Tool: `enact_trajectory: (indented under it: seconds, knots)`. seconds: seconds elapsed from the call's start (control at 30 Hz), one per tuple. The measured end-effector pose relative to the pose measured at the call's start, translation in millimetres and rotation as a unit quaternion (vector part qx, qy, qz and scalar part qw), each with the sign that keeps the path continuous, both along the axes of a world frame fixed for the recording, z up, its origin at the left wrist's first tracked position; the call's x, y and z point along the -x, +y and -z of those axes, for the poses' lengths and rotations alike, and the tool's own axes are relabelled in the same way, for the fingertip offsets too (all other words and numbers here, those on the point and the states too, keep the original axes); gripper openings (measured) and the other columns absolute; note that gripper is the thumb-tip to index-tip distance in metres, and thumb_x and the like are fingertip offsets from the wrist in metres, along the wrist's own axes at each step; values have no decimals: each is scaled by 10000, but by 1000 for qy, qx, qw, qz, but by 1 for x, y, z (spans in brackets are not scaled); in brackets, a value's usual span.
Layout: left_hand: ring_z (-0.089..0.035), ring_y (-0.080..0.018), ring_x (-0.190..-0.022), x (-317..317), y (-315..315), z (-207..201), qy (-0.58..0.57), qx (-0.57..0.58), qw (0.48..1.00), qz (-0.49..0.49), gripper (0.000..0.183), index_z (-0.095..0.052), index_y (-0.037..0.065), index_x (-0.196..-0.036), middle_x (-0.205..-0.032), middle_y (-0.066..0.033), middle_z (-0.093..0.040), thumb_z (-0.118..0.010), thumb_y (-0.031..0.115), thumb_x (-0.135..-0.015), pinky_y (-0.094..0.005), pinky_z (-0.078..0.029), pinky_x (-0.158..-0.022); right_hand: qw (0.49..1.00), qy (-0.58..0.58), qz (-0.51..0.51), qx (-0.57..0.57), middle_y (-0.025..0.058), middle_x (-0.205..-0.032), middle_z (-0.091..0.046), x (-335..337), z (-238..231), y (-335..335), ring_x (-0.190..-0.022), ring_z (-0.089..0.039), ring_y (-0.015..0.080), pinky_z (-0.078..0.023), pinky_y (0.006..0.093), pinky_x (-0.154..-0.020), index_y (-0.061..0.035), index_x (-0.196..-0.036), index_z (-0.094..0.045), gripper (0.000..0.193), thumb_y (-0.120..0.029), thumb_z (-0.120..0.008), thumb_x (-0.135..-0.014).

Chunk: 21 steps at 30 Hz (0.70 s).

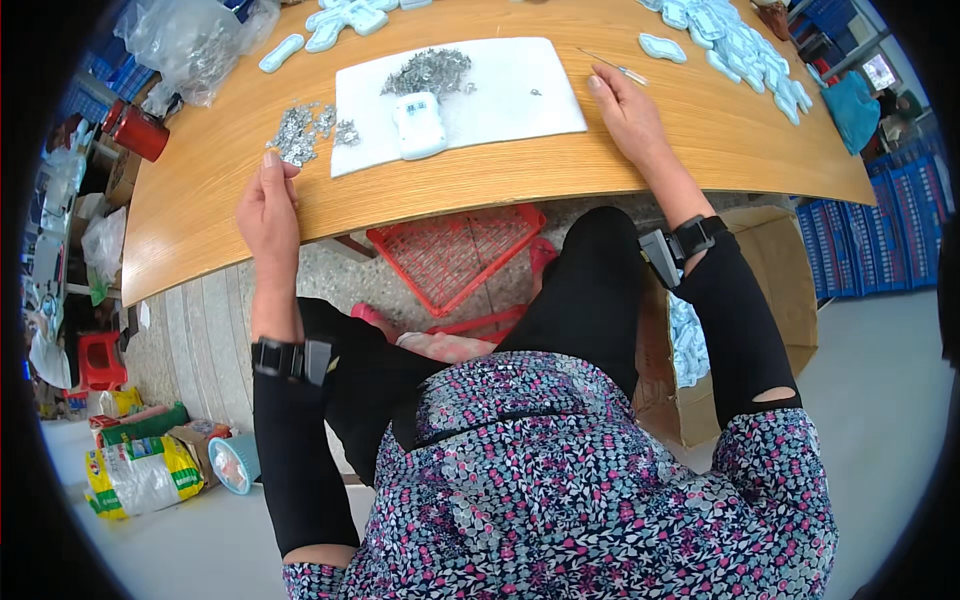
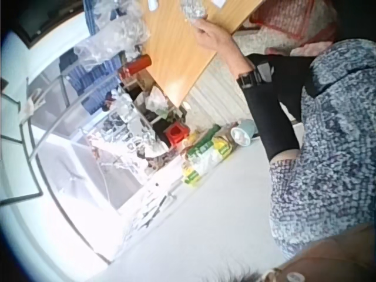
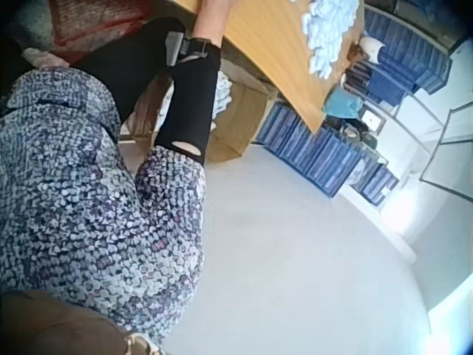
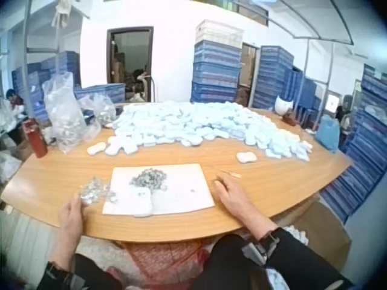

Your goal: Assembling small metal components into a blue plastic housing using a tool.

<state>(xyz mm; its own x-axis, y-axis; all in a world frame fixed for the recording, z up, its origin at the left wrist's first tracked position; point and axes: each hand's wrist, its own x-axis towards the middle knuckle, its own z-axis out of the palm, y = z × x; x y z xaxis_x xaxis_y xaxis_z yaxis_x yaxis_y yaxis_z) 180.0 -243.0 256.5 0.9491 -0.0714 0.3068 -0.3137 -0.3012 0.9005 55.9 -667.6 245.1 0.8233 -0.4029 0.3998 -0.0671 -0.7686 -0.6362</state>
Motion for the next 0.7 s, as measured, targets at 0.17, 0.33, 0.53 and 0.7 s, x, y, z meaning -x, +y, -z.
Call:
enact_trajectory:
  seconds: [0.17, 0.33, 0.53, 0.7]
  knots:
    - [-391, -49, -584, -9, -5, 20, -118, -35, 991, -50, 476, -675, 10, -789, -606, 51, -436, -507, 373, -1047, -235, -310, -550, 1000, 11, 11, -27, 213, -1285, -630, -3, -1, -1, -1211, -598, 335, -455, 388, -1034, 0, -1334, -556, 553, -415, -560, -968]
    - [-397, -52, -593, -7, -4, 21, -106, 20, 993, -53, 498, -678, 3, -775, -617, 47, -447, -489, 372, -1052, -238, -319, -560, 1000, 8, 9, -7, 221, -1312, -611, -3, 0, -1, -1249, -569, 341, -429, 399, -1065, 1, -1350, -547, 575, -421, -558, -960]
    - [-406, -56, -601, -4, -3, 17, -65, 48, 996, -46, 517, -677, 2, -787, -631, 36, -460, -456, 379, -1062, -233, -328, -573, 1000, 19, 9, 7, 225, -1349, -584, -7, 4, -3, -1274, -546, 347, -417, 406, -1075, 1, -1371, -530, 620, -455, -555, -951]
    - [-406, -59, -599, -7, -3, 17, -55, 56, 996, -40, 517, -675, 5, -804, -631, 35, -454, -440, 383, -1066, -232, -330, -568, 1000, 4, -5, -5, 224, -1381, -561, -8, 7, -7, -1301, -521, 348, -406, 413, -1086, -1, -1390, -514, 681, -512, -559, -942]
